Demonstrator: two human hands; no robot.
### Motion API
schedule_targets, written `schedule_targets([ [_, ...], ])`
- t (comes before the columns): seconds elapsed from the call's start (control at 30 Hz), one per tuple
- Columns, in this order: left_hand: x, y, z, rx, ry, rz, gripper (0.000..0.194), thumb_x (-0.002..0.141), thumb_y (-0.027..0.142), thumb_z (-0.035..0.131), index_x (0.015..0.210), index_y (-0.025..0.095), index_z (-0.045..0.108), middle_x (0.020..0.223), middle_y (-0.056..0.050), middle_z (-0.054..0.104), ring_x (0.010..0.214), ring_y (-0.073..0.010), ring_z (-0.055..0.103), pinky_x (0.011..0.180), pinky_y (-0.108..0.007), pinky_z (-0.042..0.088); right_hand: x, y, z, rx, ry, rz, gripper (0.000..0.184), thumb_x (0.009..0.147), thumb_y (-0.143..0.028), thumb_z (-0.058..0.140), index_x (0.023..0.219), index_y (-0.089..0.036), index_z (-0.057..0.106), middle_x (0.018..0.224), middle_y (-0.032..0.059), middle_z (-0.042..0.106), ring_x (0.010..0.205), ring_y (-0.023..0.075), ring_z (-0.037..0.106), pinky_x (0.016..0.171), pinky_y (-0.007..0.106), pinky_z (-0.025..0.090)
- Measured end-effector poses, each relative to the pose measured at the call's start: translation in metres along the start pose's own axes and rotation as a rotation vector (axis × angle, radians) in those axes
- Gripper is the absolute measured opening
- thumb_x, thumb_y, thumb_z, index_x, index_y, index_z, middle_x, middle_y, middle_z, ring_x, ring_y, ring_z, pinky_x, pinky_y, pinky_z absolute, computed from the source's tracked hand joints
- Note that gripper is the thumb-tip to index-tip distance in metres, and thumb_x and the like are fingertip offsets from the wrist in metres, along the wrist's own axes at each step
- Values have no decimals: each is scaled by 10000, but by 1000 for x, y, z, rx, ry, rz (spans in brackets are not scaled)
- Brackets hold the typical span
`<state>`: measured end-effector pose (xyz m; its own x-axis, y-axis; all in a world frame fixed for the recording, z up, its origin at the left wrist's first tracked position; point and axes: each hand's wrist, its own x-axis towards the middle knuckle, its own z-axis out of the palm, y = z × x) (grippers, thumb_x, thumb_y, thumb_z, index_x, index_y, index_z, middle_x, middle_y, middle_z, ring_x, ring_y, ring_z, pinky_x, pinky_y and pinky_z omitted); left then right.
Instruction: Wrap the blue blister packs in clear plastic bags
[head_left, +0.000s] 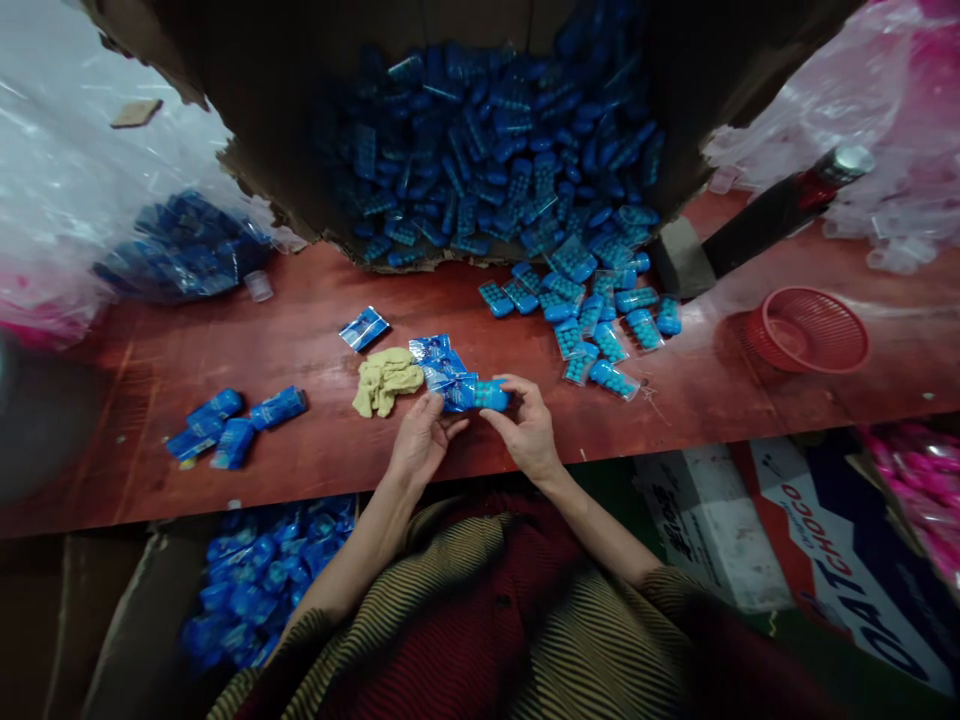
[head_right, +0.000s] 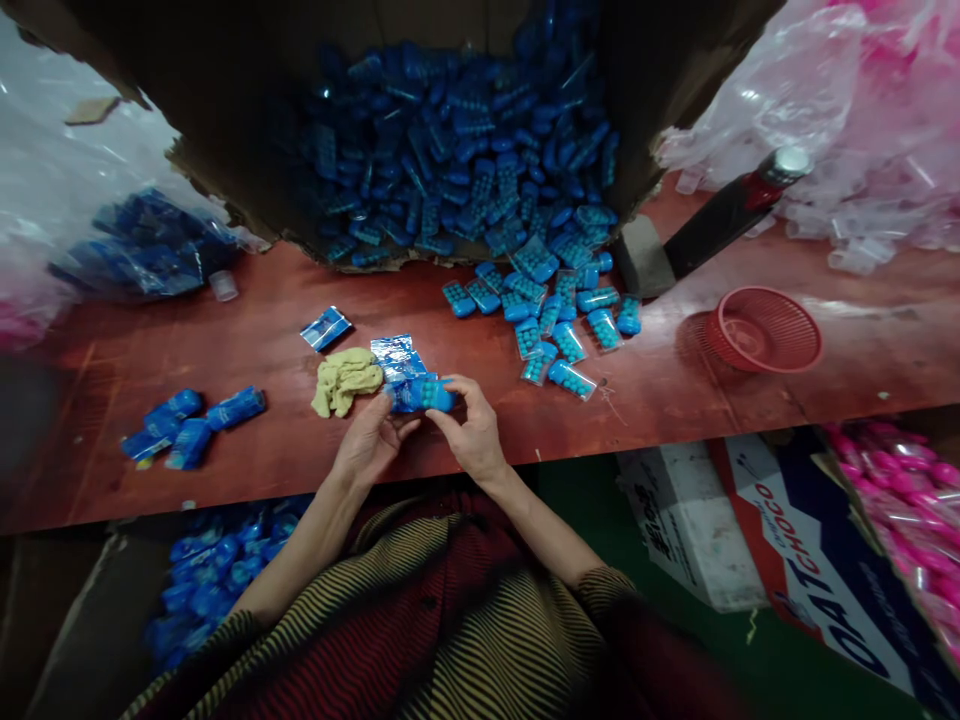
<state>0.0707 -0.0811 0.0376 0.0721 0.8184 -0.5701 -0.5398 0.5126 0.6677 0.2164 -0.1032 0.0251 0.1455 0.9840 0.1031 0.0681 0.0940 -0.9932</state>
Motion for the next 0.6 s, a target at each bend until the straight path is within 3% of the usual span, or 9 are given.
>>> schedule_targets([
  [0.1, -2, 1, 5, -83, 22, -69, 233, 683, 276, 738, 836, 172, 597, 763, 4, 688, 679, -120, 646, 622, -231, 528, -8, 2, 6, -109, -21, -108, 253, 772, -265, 644, 1003, -248, 543, 1151, 72, 589, 1122, 219, 539, 987, 411, 434],
  [0.2, -3, 3, 6, -132, 49, -80, 173, 710, 224, 718, 819, 164, 597, 695, 21, 671, 589, -97, 615, 536, -196, 496, -13, -3, 8, -87, -105, -128, 264, 784, -279, 643, 1037, -244, 576, 1156, 75, 601, 1118, 224, 544, 999, 415, 429],
  [0.33, -5, 5, 5, -123, -27, -138, 151, 743, 196, 685, 865, 158, 604, 794, -7, 704, 690, -135, 661, 656, -262, 542, -11, -5, 7, 138, -125, 71, 274, 824, -310, 577, 1087, -237, 573, 1079, 52, 616, 971, 185, 594, 816, 345, 540],
  [0.43, -6, 7, 6, -137, -110, -160, 133, 781, 174, 635, 908, 138, 620, 878, -46, 716, 791, -165, 675, 795, -314, 536, -5, 1, 6, 362, -183, 248, 437, 752, -349, 648, 1158, -271, 508, 1026, 22, 588, 862, 159, 594, 622, 277, 565],
  [0.5, -6, 8, 6, -132, -152, -153, 135, 797, 141, 601, 927, 131, 630, 899, -55, 718, 845, -173, 675, 859, -323, 518, -2, 4, 5, 388, -216, 253, 533, 709, -345, 700, 1193, -291, 484, 1000, 9, 560, 884, 158, 582, 666, 288, 562],
  [0.6, -5, 13, 4, -98, -221, -155, 177, 802, 112, 570, 967, 120, 634, 921, -69, 718, 938, -194, 665, 912, -333, 500, 0, 2, 1, 237, -243, 123, 658, 682, -322, 747, 1273, -313, 458, 994, 4, 522, 981, 171, 555, 891, 359, 496],
])
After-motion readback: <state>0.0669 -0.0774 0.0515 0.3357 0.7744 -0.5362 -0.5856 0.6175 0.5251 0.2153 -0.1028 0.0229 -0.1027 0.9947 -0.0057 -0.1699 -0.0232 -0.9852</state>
